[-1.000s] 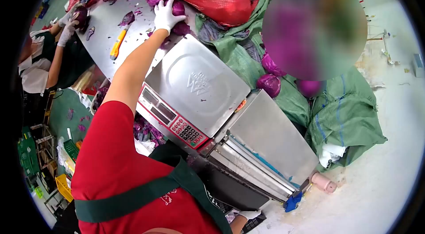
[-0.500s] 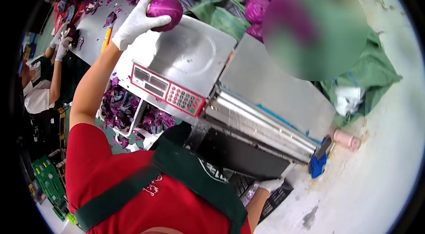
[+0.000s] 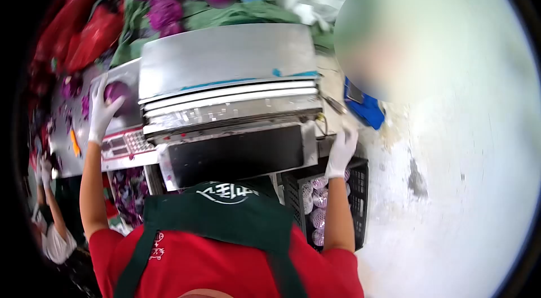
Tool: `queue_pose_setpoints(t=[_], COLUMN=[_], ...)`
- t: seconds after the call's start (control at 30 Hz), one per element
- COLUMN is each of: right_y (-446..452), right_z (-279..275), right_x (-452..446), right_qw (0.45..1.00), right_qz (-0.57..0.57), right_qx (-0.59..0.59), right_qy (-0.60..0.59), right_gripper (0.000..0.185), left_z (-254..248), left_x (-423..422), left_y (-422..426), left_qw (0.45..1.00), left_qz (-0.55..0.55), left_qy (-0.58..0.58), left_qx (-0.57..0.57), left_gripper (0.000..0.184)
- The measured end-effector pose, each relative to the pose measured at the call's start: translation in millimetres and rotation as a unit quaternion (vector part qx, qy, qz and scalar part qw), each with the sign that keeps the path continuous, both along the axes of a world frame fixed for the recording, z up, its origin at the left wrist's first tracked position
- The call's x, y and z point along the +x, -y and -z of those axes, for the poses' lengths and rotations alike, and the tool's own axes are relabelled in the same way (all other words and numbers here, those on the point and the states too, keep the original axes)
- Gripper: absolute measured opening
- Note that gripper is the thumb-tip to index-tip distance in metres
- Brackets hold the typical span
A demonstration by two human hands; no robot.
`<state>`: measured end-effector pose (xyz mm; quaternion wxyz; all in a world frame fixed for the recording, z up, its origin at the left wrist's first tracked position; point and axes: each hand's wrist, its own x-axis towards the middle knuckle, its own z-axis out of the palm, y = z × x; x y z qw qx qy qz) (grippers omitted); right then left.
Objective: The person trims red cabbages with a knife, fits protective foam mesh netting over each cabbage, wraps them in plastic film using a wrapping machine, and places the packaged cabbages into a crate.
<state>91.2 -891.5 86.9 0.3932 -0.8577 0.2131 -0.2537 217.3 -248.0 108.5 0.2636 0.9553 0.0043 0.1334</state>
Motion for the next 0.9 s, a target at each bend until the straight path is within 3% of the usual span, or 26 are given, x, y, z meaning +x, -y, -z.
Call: queue_pose_setpoints(t=[0.03, 0.07, 0.13, 0.2, 0.23, 0.3, 0.33, 0.43, 0.5, 0.53, 0.57, 0.63, 0.77, 0.8, 0.83, 0.87, 0.9], right_y=[-6, 1, 11, 1, -2, -15, -18, -24, -24, -36, -7, 7, 20, 19, -33, -73, -83], right_z=[-25, -30, -42, -57, -60, -62, -57, -35, -36, -70, -59, -111, -179, -191, -216, -230, -222], right_x=[23, 46, 95, 147, 174, 223, 248, 303, 315, 299, 323, 317, 280, 275, 235, 201, 181], right_qw=[0.998, 0.992, 0.983, 0.976, 0.962, 0.965, 0.963, 0.94, 0.973, 0.974, 0.937, 0.907, 0.874, 0.855, 0.897, 0.897, 0.889], right_qz=[-0.046, -0.095, -0.167, -0.207, -0.233, -0.227, -0.209, -0.164, -0.154, -0.161, -0.209, -0.33, -0.061, -0.015, -0.042, -0.067, -0.192], right_qx=[0.035, 0.04, 0.004, 0.039, -0.102, -0.122, -0.164, -0.295, -0.171, -0.139, -0.211, -0.033, -0.342, -0.385, -0.179, 0.035, 0.019], right_qy=[0.038, 0.071, 0.078, 0.062, 0.1, 0.044, 0.042, -0.042, 0.034, 0.074, 0.181, 0.26, 0.339, 0.348, 0.401, 0.435, 0.416], right_gripper=[0.016, 0.016, 0.015, 0.017, 0.023, 0.035, 0.035, 0.032, 0.031, 0.026, 0.026, 0.02, 0.01, 0.01, 0.017, 0.026, 0.026], left_z=[-3, -8, 0, 4, 1, -5, -5, -7, -18, -24, -36, -10, 21, 23, 28, 2, -32], left_x=[0, -1, -2, -6, -9, -15, -19, -27, -46, -55, -64, -76, -90, -102, -107, -111, -120], left_y=[1, 5, -3, -5, 0, 12, 13, 18, 32, 48, 52, 35, 27, 31, 34, 66, 99], left_qw=[0.994, 0.993, 0.999, 0.999, 0.999, 0.992, 0.994, 0.99, 0.93, 0.897, 0.897, 0.856, 0.784, 0.804, 0.818, 0.804, 0.759], left_qz=[0.019, 0.002, -0.006, -0.032, -0.034, -0.061, -0.092, -0.104, -0.16, -0.192, -0.234, -0.272, -0.366, -0.374, -0.384, -0.375, -0.336], left_qy=[-0.064, -0.08, -0.026, 0.026, 0.028, 0.044, 0.047, 0.068, 0.031, 0.075, 0.041, 0.046, 0.041, 0.098, 0.142, 0.206, 0.169], left_qx=[-0.085, -0.088, -0.034, -0.001, 0.003, -0.097, -0.038, -0.066, -0.33, -0.392, -0.374, -0.438, -0.5, -0.452, -0.404, -0.413, -0.532], left_gripper=[0.077, 0.075, 0.078, 0.084, 0.084, 0.085, 0.084, 0.086, 0.086, 0.083, 0.08, 0.083, 0.087, 0.078, 0.07, 0.05, 0.039])
